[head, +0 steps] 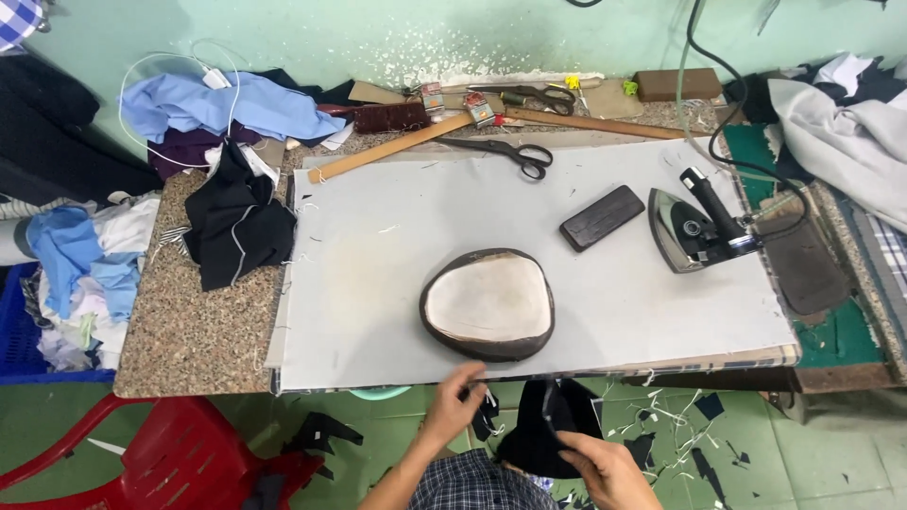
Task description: The person irons a dark fabric piece on a white work table, then uses scissors to trim the edges. The person continues to iron the fabric after trimming, adjusting its position and using a small rectangular object to hold it in place.
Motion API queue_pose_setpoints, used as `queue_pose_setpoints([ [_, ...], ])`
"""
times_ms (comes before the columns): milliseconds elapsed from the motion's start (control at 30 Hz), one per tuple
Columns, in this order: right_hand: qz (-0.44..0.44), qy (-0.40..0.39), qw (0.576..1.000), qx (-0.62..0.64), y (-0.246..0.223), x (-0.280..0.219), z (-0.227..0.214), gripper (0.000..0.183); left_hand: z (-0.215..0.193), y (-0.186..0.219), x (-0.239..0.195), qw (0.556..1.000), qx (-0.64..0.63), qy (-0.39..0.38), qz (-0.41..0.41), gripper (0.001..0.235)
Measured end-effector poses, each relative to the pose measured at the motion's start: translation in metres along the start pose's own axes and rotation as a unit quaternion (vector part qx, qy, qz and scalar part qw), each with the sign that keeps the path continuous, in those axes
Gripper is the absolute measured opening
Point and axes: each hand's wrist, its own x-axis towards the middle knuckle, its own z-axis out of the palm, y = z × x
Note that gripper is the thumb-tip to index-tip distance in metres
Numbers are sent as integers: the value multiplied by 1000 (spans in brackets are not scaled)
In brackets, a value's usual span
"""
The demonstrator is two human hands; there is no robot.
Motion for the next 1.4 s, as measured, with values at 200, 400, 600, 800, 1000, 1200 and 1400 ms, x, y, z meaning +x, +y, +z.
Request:
queue_pose_setpoints([
  [200,-159,-42,986,25,-110,35,-11,24,-27,36,-14,927,-180,-250,-216,70],
  [400,-71,23,997,4,-96,36,-4,34,-61,-33,-34,944,-199,-204,-166,40],
  [600,-78,-46,995,51,-108,59,-42,36,-117,9,-41,953,-277,-121,11,26],
  [800,-69,80,992,-66,-62,245,-82,27,-124,3,125,973,36,168,156,22],
  [1000,48,150,981,-111,-4,297,-68,77,-98,68,149,927,107,358,15,51],
  [1200,156,67,983,-63,85,215,-44,67,-35,19,51,926,7,266,-269,77],
  [1400,-46,119,954,-271,141,181,11,48,-2,-13,28,927,-133,218,-275,71],
])
